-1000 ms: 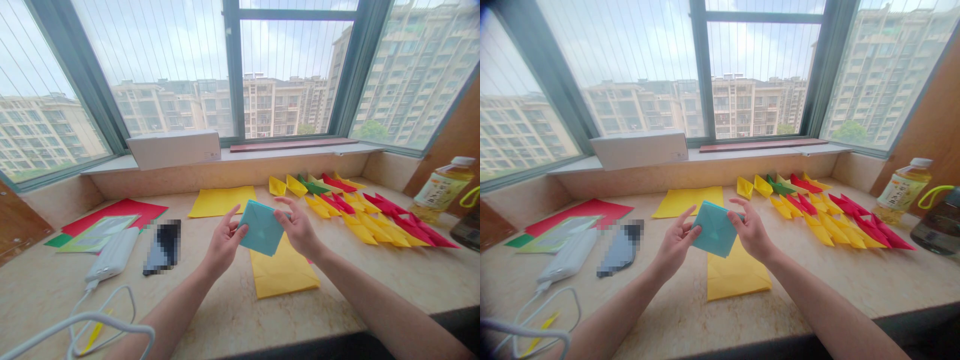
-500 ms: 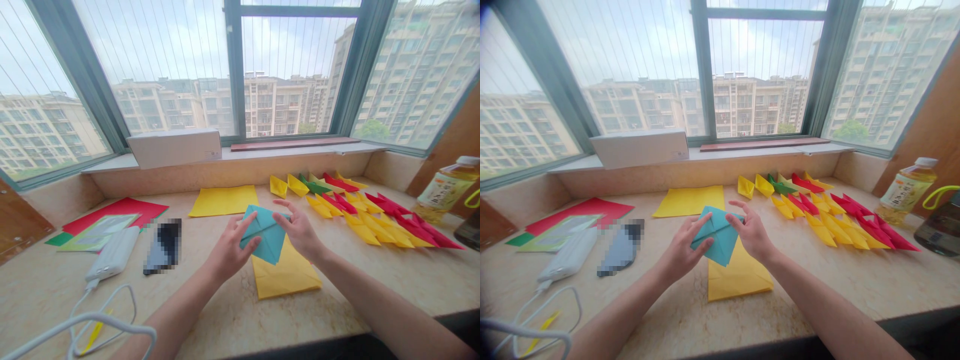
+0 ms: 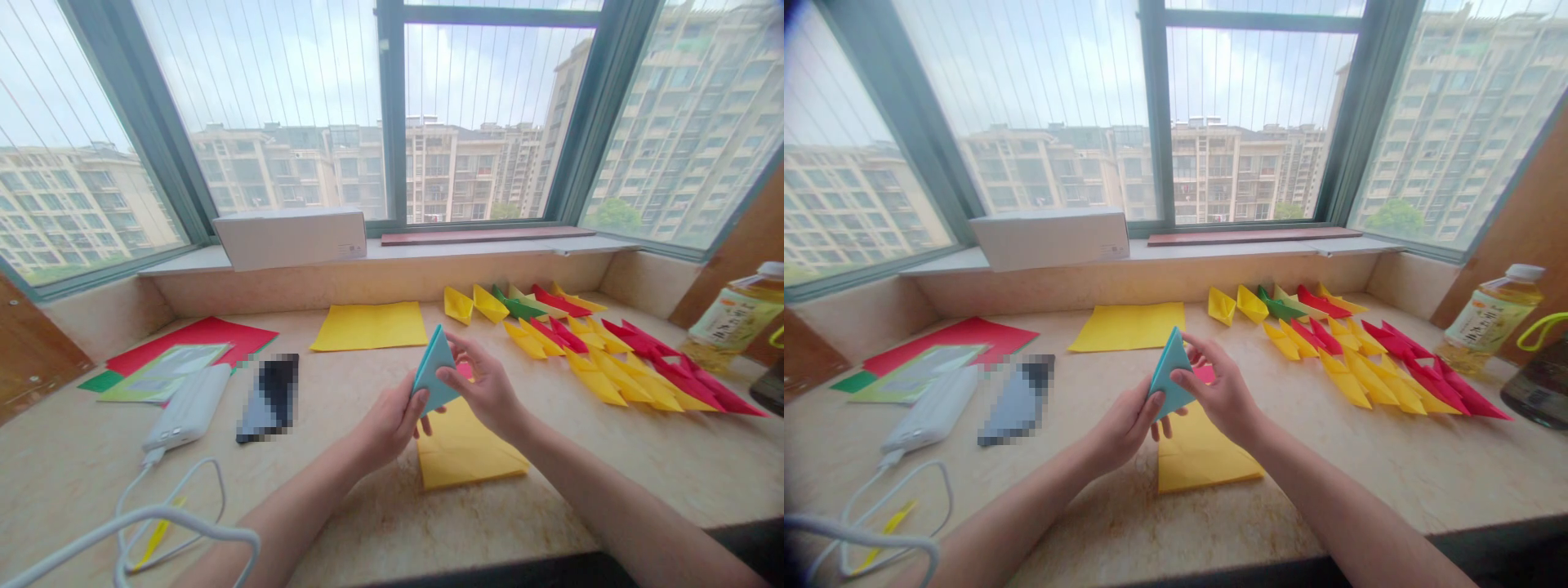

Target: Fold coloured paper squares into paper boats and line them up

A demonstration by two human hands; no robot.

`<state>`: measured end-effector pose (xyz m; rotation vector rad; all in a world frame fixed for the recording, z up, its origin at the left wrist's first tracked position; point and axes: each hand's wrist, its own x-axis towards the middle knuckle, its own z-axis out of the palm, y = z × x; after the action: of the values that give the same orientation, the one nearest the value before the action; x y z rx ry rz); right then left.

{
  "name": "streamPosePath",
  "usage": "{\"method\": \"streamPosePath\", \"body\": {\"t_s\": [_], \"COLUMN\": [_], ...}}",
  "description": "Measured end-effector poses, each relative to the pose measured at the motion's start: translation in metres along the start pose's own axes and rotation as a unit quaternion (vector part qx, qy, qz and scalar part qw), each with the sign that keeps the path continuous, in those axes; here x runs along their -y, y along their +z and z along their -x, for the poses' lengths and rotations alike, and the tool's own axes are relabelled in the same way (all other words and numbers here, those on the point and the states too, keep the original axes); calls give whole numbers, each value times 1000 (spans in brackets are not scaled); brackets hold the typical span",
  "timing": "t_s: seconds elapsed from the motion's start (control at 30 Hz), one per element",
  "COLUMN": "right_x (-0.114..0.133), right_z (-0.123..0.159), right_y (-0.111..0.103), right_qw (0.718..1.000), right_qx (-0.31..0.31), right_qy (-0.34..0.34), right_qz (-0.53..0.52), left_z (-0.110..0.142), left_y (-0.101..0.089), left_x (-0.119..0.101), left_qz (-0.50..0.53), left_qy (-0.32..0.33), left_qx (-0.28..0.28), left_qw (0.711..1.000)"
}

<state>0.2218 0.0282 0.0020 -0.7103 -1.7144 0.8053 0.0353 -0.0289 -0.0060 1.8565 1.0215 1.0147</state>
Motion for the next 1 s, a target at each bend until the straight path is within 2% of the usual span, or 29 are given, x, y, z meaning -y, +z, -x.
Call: {"method": "streamPosePath", "body": {"t_s": [0.07,0.13,0.2,0.27,0.47,0.57,0.63,0.7,0.8,0.9,1.0], "right_x": [3,6,6,5,4,8,9,7,2,-1,-1], "right_z": [-2,-1,1,5,12,12,11,11,12,13,13], "right_y": [-2,-1,2,5,7,7,7,9,11,10,8], "right_qw": [1000,999,993,991,988,987,986,984,983,986,992], "right_qx": [-1,34,70,87,143,130,100,74,68,94,119], "right_qy": [-10,26,77,93,45,13,-6,-8,1,-6,-6], "right_qz": [1,-32,-56,-36,45,90,131,159,170,138,48], "left_z": [1,1,2,1,-2,-4,-6,-7,-9,-10,-10], "left_y": [5,6,5,2,1,1,1,-1,-5,-10,-15], "left_x": [-3,-7,-11,-13,-10,-8,-7,-6,-4,-4,-3], "left_qz": [72,125,146,146,152,146,108,35,-87,-126,-40], "left_qy": [-8,-23,-42,-60,-110,-105,-80,-48,-17,-14,-34], "left_qx": [26,45,49,42,20,25,-9,-83,-174,-190,-134], "left_qw": [997,991,987,987,982,983,991,995,981,973,990]}}
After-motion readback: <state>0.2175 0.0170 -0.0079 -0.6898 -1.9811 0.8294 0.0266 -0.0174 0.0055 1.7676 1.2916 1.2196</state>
